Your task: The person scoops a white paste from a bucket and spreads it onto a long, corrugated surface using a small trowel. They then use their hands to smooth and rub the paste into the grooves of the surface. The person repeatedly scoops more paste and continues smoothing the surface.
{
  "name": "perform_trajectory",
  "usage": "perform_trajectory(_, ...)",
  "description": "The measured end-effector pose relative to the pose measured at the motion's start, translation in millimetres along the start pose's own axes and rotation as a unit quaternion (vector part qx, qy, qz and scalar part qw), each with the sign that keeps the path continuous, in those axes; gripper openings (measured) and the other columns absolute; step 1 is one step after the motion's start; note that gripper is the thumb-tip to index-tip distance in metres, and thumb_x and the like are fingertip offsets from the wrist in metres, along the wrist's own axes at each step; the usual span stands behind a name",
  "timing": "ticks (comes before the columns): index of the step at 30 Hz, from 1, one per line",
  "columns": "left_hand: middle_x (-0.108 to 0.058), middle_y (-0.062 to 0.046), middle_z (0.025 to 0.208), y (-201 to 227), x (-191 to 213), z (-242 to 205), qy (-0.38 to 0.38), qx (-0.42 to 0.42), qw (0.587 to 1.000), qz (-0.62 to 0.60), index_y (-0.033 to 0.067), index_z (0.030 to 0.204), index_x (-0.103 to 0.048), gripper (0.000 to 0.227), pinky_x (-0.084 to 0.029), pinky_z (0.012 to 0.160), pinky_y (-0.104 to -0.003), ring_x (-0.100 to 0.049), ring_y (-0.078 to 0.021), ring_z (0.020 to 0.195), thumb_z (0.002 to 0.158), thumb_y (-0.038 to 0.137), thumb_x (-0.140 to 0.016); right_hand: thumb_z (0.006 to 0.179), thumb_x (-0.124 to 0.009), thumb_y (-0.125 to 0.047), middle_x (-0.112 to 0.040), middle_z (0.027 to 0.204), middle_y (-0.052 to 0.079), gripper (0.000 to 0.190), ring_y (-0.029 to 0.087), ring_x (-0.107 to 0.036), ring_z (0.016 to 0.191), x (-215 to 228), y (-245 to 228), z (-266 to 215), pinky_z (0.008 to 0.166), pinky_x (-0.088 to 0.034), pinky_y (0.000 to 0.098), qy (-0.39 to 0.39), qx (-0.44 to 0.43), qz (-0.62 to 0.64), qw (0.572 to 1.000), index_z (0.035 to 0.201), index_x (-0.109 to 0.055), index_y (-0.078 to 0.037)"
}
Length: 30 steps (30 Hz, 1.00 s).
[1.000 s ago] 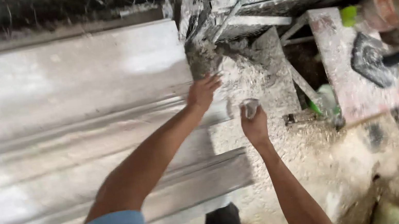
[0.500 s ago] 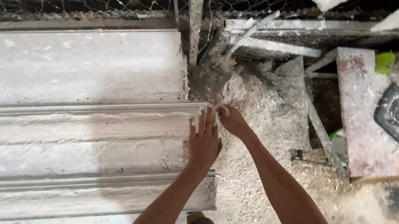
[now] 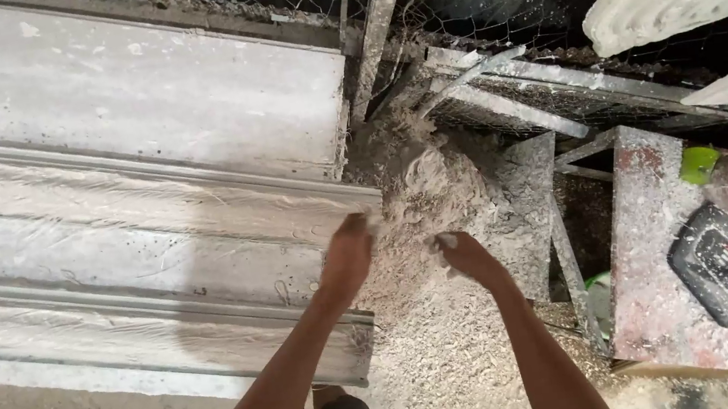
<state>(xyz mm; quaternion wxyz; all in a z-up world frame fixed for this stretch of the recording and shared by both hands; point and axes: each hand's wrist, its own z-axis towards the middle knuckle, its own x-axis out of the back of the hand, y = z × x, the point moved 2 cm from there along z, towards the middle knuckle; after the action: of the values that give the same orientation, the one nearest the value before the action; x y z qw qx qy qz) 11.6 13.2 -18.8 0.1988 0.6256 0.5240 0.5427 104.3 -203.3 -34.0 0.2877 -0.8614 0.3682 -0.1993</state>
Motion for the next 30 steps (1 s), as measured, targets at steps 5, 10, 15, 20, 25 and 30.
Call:
perform_trajectory(5,-0.063,-0.011,0.097,-36,4,6,0.198,-0.171,0.949,0.176,0.0047,0.086,-0.069,0.009,-0.055,0.07,-0.04,-0.065,-0.0313,0.093,0.079,0.001,-0.073,0.104,-0.053,-0.024,-0.054,0.149,0.022,0.052,0.041,-0.043,0.143,-55,-42,-16,0.12,-0.033,0.0552,0.147,0.276,-0.279,0.908,0.153,-0.049,-0.008)
perform_trajectory(10,-0.052,-0.006,0.11,-27,8,7,0.241,-0.15,0.934,0.215,0.0117,0.085,-0.073,0.019,-0.055,0.072,-0.044,-0.058,-0.0299,0.1,0.071,0.014,-0.084,0.103,-0.046,-0.021,-0.06,0.145,0.012,0.045,0.038,-0.045,0.143,-100,-60,4,0.119,-0.033,0.0579,0.157,0.41,-0.417,0.796,0.145,-0.058,-0.013)
perform_trajectory(15,-0.054,-0.012,0.109,-56,48,-4,0.311,0.006,0.95,0.011,0.0108,0.097,-0.064,0.03,-0.053,0.073,-0.049,-0.061,-0.0345,0.097,0.076,0.011,-0.085,0.09,-0.064,-0.023,-0.061,0.146,-0.009,0.047,0.036,-0.049,0.139,-100,-28,31,0.107,-0.045,0.0618,0.27,0.467,-0.43,0.724,0.137,-0.067,-0.023)
perform_trajectory(20,-0.061,-0.006,0.087,-79,38,-12,0.214,-0.077,0.85,0.475,0.0117,0.088,-0.071,0.01,-0.047,0.076,-0.048,-0.063,-0.0244,0.086,0.089,0.01,-0.06,0.09,-0.06,-0.029,-0.061,0.146,-0.016,0.045,0.038,-0.054,0.131,-97,-24,31,0.103,-0.049,0.0533,0.334,0.478,-0.468,0.664,0.134,-0.07,-0.026)
perform_trajectory(25,-0.042,-0.015,0.159,5,13,-46,0.197,-0.237,0.858,0.411,0.0109,0.11,-0.067,0.032,-0.038,0.106,-0.06,-0.048,-0.0338,0.139,0.083,0.029,-0.066,0.096,-0.055,-0.027,-0.062,0.146,-0.01,0.038,0.042,-0.051,0.136,-103,-25,26,0.101,-0.049,0.057,0.326,0.439,-0.472,0.692,0.13,-0.071,-0.022)
perform_trajectory(30,-0.035,-0.014,0.165,2,20,-51,0.146,-0.172,0.893,0.388,0.0109,0.109,-0.066,0.034,-0.028,0.111,-0.067,-0.035,-0.0346,0.148,0.089,0.038,-0.065,0.098,-0.05,-0.025,-0.056,0.153,-0.012,0.048,0.048,-0.047,0.137,-100,-31,22,0.102,-0.048,0.0643,0.282,0.416,-0.444,0.742,0.144,-0.062,-0.026)
